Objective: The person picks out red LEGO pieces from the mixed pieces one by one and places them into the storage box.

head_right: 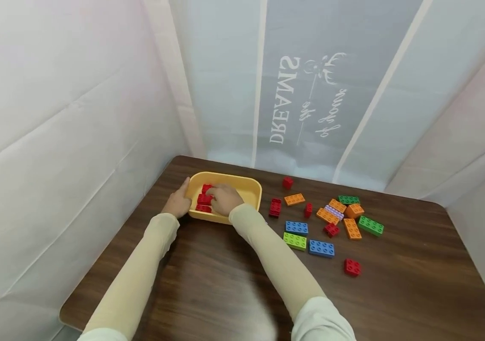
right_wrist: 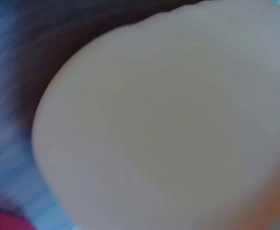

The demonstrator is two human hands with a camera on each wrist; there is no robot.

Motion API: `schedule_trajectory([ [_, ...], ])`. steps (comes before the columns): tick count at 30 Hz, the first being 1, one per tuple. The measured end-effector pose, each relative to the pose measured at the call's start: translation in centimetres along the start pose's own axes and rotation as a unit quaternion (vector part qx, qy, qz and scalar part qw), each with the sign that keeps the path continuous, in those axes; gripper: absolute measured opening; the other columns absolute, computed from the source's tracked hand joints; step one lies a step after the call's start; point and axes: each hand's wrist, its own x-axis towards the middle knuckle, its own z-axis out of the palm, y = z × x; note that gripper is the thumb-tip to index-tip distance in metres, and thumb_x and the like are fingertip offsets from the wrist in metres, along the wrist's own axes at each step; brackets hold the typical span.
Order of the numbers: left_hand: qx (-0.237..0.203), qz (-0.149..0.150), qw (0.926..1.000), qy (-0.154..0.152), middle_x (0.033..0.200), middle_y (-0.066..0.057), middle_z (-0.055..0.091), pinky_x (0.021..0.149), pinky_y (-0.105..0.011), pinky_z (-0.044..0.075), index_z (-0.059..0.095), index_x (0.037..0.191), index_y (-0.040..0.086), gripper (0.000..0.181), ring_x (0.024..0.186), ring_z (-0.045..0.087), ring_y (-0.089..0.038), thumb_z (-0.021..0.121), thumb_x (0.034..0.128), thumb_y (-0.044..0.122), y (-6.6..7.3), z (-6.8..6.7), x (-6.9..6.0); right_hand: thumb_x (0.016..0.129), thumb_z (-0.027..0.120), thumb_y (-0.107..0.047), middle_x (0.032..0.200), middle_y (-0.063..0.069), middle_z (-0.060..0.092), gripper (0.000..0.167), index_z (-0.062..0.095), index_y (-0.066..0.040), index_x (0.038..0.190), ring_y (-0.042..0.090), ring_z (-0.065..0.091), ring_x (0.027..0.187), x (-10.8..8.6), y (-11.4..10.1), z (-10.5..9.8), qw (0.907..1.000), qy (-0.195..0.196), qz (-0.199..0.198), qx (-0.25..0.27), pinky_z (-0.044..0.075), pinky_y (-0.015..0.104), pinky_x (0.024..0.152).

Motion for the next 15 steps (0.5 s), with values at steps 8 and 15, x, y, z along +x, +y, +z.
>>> schedule_trajectory([
  [8, 0.015, 0.002, 0.9998, -0.014, 0.159, -0.018, 0.034, 0.109, -0.055, 0.034, 0.006, 0.164, 0.025, 0.08, 0.126, 0.046, -0.035, 0.04, 0.0942, 0.01, 0.1, -0.4, -0.2, 0.101, 0.056, -0.021, 0.152, 0.016, 0.046, 0.036, 0.067, -0.011, 0.133, 0.031, 0.037, 0.143, -2.6, 0.6, -2.9, 0.9975, 0.015, 0.05, -0.048, 0.028, 0.043, 0.116],
  [15, 0.025, 0.007, 0.9992, -0.03, 0.16, -0.02, 0.031, 0.107, -0.055, 0.035, 0.002, 0.164, 0.022, 0.081, 0.121, 0.046, -0.035, 0.039, 0.0936, 0.009, 0.4, -1.0, -0.3, 0.104, 0.053, -0.037, 0.162, 0.015, 0.03, 0.049, 0.053, -0.018, 0.149, 0.036, 0.029, 0.145, -6.2, 3.1, -5.4, 0.9894, 0.023, 0.126, -0.069, 0.029, 0.058, 0.112],
])
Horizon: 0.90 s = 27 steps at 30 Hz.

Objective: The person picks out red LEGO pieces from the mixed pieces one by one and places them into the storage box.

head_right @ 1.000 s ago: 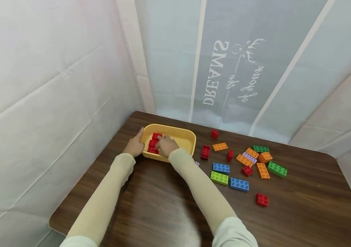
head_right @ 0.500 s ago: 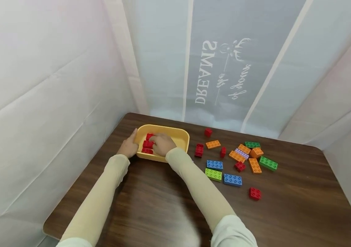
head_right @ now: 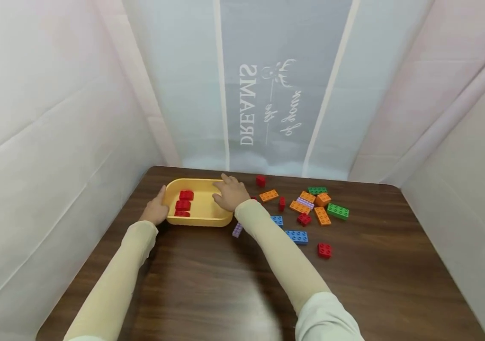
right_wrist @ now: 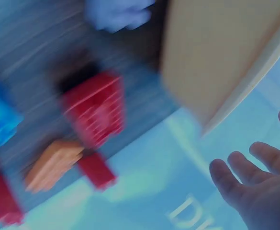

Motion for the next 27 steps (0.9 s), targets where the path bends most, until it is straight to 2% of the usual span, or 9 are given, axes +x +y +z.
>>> schedule_trajectory([
  [7, 0.016, 0.012, 0.9998, -0.007, 0.159, -0.025, 0.029, 0.102, -0.055, 0.036, 0.0, 0.164, 0.018, 0.081, 0.114, 0.046, -0.039, 0.036, 0.0916, 0.01, -0.6, -0.3, -0.1, 0.104, 0.051, -0.044, 0.165, 0.014, 0.023, 0.061, 0.038, -0.021, 0.158, 0.038, 0.022, 0.148, -3.6, 5.0, -1.3, 0.9981, -0.009, 0.06, 0.009, 0.023, 0.062, 0.113],
  [11, 0.024, 0.021, 0.9994, -0.014, 0.159, -0.028, 0.028, 0.101, -0.056, 0.037, -0.003, 0.163, 0.016, 0.081, 0.112, 0.046, -0.04, 0.035, 0.0922, 0.01, -0.4, -0.2, 0.0, 0.102, 0.054, -0.045, 0.165, 0.014, 0.021, 0.064, 0.036, -0.021, 0.159, 0.039, 0.021, 0.148, -6.2, 7.8, -2.2, 0.9954, -0.006, 0.095, 0.005, 0.021, 0.062, 0.114],
  [16, 0.022, 0.023, 0.9993, -0.017, 0.161, -0.027, 0.023, 0.105, -0.057, 0.034, -0.004, 0.163, 0.016, 0.079, 0.123, 0.043, -0.041, 0.034, 0.0934, 0.011, -0.3, -0.2, -0.3, 0.102, 0.056, -0.042, 0.165, 0.018, 0.019, 0.066, 0.035, -0.017, 0.159, 0.042, 0.019, 0.148, -9.9, 11.2, -3.0, 0.9923, 0.0, 0.123, 0.015, 0.019, 0.066, 0.112],
  [22, 0.032, 0.029, 0.9989, -0.019, 0.16, -0.03, 0.021, 0.107, -0.059, 0.031, -0.005, 0.162, 0.014, 0.078, 0.128, 0.041, -0.043, 0.033, 0.0937, 0.011, -0.3, -0.4, -0.4, 0.101, 0.057, -0.039, 0.165, 0.022, 0.015, 0.069, 0.032, -0.015, 0.16, 0.047, 0.019, 0.146, -13.9, 15.2, -2.9, 0.9864, 0.002, 0.162, 0.03, 0.02, 0.068, 0.111],
  [27, 0.041, 0.034, 0.9983, -0.022, 0.159, -0.032, 0.021, 0.109, -0.061, 0.028, -0.005, 0.162, 0.012, 0.078, 0.135, 0.036, -0.048, 0.033, 0.094, 0.011, -0.2, -0.4, -0.5, 0.097, 0.065, -0.034, 0.162, 0.026, 0.023, 0.069, 0.039, -0.01, 0.156, 0.048, 0.025, 0.144, -16.5, 17.2, -2.3, 0.9812, 0.001, 0.191, 0.024, 0.022, 0.071, 0.108],
])
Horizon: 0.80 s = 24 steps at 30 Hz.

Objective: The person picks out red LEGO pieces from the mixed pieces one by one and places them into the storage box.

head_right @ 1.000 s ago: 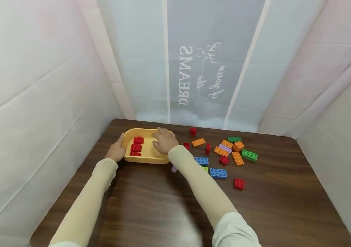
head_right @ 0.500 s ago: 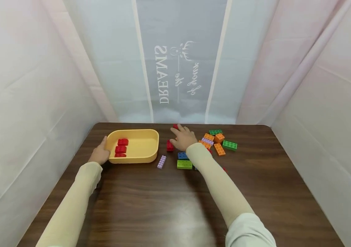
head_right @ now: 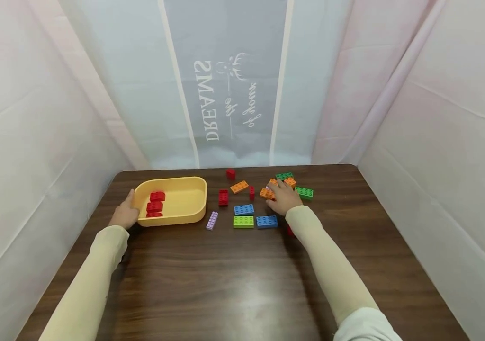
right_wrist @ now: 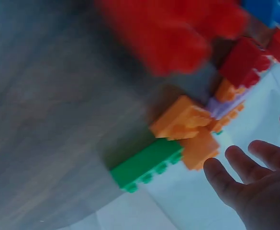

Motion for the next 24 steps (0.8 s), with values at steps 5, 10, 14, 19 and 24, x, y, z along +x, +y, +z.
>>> schedule_trajectory([
  [5, 0.007, 0.001, 1.0, 0.007, 0.158, -0.032, 0.024, 0.108, -0.061, 0.03, -0.003, 0.162, 0.01, 0.078, 0.132, 0.038, -0.048, 0.034, 0.0936, 0.011, -0.6, 0.0, -0.3, 0.094, 0.071, -0.033, 0.15, 0.028, 0.041, 0.061, 0.054, -0.006, 0.145, 0.047, 0.038, 0.136, -0.1, 0.6, 0.9, 0.9997, 0.001, -0.003, -0.024, 0.03, 0.067, 0.107],
  [10, 0.007, -0.001, 0.9999, 0.007, 0.157, -0.033, 0.025, 0.109, -0.061, 0.029, -0.003, 0.162, 0.01, 0.078, 0.132, 0.038, -0.049, 0.035, 0.0932, 0.011, -0.9, 0.2, -0.4, 0.093, 0.071, -0.031, 0.143, 0.027, 0.049, 0.055, 0.059, -0.005, 0.14, 0.045, 0.044, 0.13, -0.2, 0.4, 1.2, 0.9996, -0.002, -0.004, -0.028, 0.034, 0.065, 0.105],
  [14, 0.003, -0.005, 1.0, 0.006, 0.158, -0.032, 0.023, 0.109, -0.061, 0.028, -0.004, 0.162, 0.011, 0.08, 0.132, 0.038, -0.048, 0.034, 0.0923, 0.01, -0.8, 0.2, -0.2, 0.094, 0.071, -0.031, 0.143, 0.027, 0.049, 0.053, 0.06, -0.006, 0.139, 0.045, 0.044, 0.129, -0.2, 0.3, 1.2, 0.9996, -0.007, 0.004, -0.025, 0.034, 0.065, 0.105],
  [19, -0.003, -0.008, 1.0, 0.003, 0.16, -0.031, 0.02, 0.111, -0.062, 0.026, -0.006, 0.162, 0.013, 0.08, 0.137, 0.034, -0.048, 0.034, 0.0922, 0.01, -0.3, 0.2, -0.1, 0.094, 0.07, -0.031, 0.143, 0.027, 0.049, 0.053, 0.059, -0.006, 0.139, 0.044, 0.045, 0.129, -0.3, 0.6, 1.3, 0.9995, -0.014, 0.01, -0.027, 0.034, 0.065, 0.105],
  [24, -0.003, -0.004, 1.0, 0.007, 0.16, -0.031, 0.021, 0.11, -0.061, 0.028, -0.005, 0.162, 0.013, 0.08, 0.133, 0.037, -0.046, 0.035, 0.0928, 0.01, 0.2, 0.1, -0.1, 0.095, 0.07, -0.03, 0.14, 0.028, 0.05, 0.053, 0.058, -0.005, 0.14, 0.043, 0.047, 0.125, -0.4, 0.9, 1.4, 0.9994, -0.014, 0.007, -0.032, 0.036, 0.065, 0.103],
])
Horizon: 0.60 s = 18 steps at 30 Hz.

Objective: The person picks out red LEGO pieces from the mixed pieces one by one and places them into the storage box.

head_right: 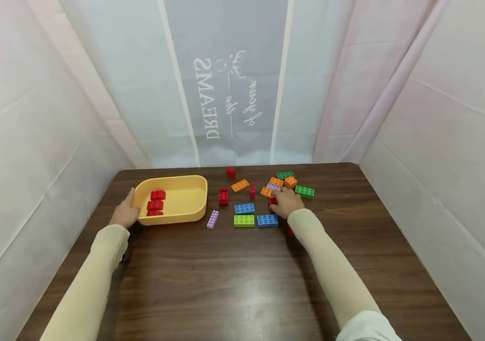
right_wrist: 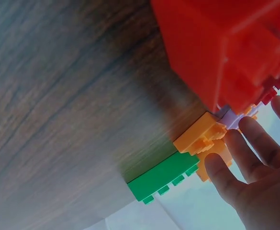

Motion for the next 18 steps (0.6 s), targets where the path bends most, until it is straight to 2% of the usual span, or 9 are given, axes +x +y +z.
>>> schedule_trajectory([
  [18, -0.012, 0.003, 0.9999, 0.007, 0.162, -0.026, 0.022, 0.109, -0.059, 0.029, -0.004, 0.163, 0.016, 0.081, 0.125, 0.04, -0.043, 0.034, 0.0918, 0.01, -0.24, 0.09, -0.08, 0.094, 0.072, -0.021, 0.129, 0.02, 0.063, 0.043, 0.062, -0.005, 0.133, 0.04, 0.056, 0.113, 0.76, -0.4, 0.41, 0.9998, -0.011, -0.009, -0.013, 0.045, 0.062, 0.095],
])
